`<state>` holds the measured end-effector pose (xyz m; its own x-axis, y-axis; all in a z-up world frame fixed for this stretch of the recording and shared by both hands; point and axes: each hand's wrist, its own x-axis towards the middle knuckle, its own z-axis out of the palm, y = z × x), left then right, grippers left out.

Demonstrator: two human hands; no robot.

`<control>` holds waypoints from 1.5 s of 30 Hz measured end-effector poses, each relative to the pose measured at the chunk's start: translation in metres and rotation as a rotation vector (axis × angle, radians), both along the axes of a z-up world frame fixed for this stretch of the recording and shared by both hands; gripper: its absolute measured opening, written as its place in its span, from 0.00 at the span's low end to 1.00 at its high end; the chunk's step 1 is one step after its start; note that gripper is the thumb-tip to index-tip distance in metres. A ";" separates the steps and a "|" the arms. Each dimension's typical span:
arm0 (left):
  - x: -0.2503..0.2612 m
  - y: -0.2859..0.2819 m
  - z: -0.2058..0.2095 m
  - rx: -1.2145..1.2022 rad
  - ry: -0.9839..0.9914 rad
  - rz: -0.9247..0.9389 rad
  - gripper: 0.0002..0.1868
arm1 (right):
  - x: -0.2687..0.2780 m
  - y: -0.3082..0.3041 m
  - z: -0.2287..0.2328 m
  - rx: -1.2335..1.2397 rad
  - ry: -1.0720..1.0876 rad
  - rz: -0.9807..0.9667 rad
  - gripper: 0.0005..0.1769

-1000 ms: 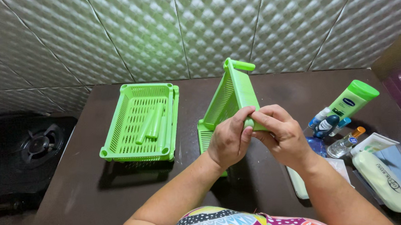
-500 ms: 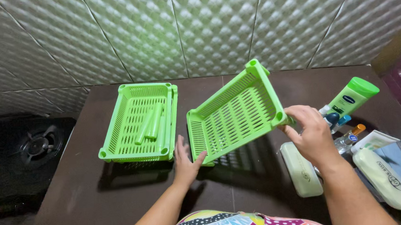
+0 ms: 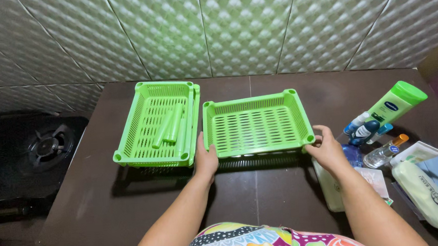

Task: The person disassembles a green plastic storage rack by removing items and detaching the shelves and legs. They then reassemble the rack by inserting the legs and stacking the shelves. Finally, they place toiletries back onto the top shelf.

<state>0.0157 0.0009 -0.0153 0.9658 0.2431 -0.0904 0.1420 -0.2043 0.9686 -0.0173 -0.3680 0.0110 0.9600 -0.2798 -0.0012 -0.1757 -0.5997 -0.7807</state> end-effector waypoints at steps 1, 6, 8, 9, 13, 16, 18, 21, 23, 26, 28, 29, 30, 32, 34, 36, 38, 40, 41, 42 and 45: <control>0.005 0.001 -0.001 -0.032 -0.017 -0.006 0.34 | 0.001 -0.003 -0.005 0.001 0.020 0.032 0.46; 0.017 0.003 -0.004 -0.069 -0.042 -0.017 0.34 | 0.003 -0.003 -0.007 -0.182 -0.043 0.160 0.39; 0.019 0.004 -0.011 -0.066 -0.031 -0.019 0.34 | 0.002 -0.001 -0.003 -0.250 -0.031 0.152 0.35; 0.020 0.004 -0.017 -0.040 -0.060 -0.023 0.34 | 0.002 0.001 -0.002 -0.256 -0.027 0.159 0.35; 0.029 0.005 -0.041 0.281 -0.100 -0.058 0.36 | -0.001 0.003 -0.002 -0.279 -0.007 0.182 0.34; 0.028 0.007 -0.044 0.486 -0.112 -0.101 0.37 | -0.005 0.005 -0.002 -0.276 0.012 0.172 0.34; 0.023 0.008 -0.039 0.553 -0.142 -0.118 0.36 | -0.005 0.007 -0.001 -0.292 0.018 0.171 0.34; 0.018 0.006 -0.027 0.613 -0.146 -0.126 0.36 | -0.005 0.008 0.001 -0.330 0.036 0.174 0.34; 0.016 0.005 -0.018 0.612 -0.070 -0.140 0.36 | -0.006 0.009 0.003 -0.323 0.086 0.154 0.35; 0.016 0.006 -0.001 0.647 -0.127 -0.142 0.36 | -0.004 0.007 0.004 -0.294 0.092 0.209 0.38; 0.023 0.005 0.011 0.630 -0.079 -0.155 0.37 | 0.008 0.004 0.000 -0.336 0.028 0.157 0.38; 0.029 0.005 0.016 0.623 -0.054 -0.161 0.37 | 0.017 0.003 -0.004 -0.356 -0.003 0.132 0.39; 0.035 0.003 0.019 0.654 -0.070 -0.176 0.38 | 0.026 0.000 -0.010 -0.380 -0.081 0.141 0.36; 0.049 -0.003 0.019 0.714 -0.104 -0.207 0.40 | 0.046 -0.006 -0.019 -0.426 -0.237 0.157 0.33; 0.062 -0.009 0.016 0.784 -0.109 -0.235 0.41 | 0.055 -0.006 -0.027 -0.458 -0.227 0.172 0.34; 0.068 -0.010 0.013 0.846 -0.100 -0.253 0.42 | 0.064 0.002 -0.030 -0.483 -0.237 0.165 0.36; 0.073 -0.013 0.012 0.897 -0.075 -0.271 0.43 | 0.068 0.011 -0.029 -0.503 -0.261 0.127 0.40; 0.068 -0.012 0.012 0.894 -0.112 -0.261 0.43 | 0.071 0.022 -0.028 -0.399 -0.159 0.086 0.44; 0.066 -0.013 0.015 0.893 -0.134 -0.254 0.43 | 0.073 0.024 -0.025 -0.348 -0.113 0.065 0.46; 0.065 -0.013 0.020 0.869 -0.111 -0.255 0.42 | 0.075 0.025 -0.022 -0.339 -0.072 0.056 0.46; 0.058 -0.011 0.037 0.808 -0.012 -0.274 0.43 | 0.074 0.027 -0.023 -0.317 0.015 0.052 0.46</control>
<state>0.0733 -0.0106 0.0222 0.9997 -0.0135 0.0209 -0.0223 -0.8589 0.5117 0.0571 -0.3413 -0.0119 0.9736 -0.2189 0.0639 -0.1485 -0.8212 -0.5510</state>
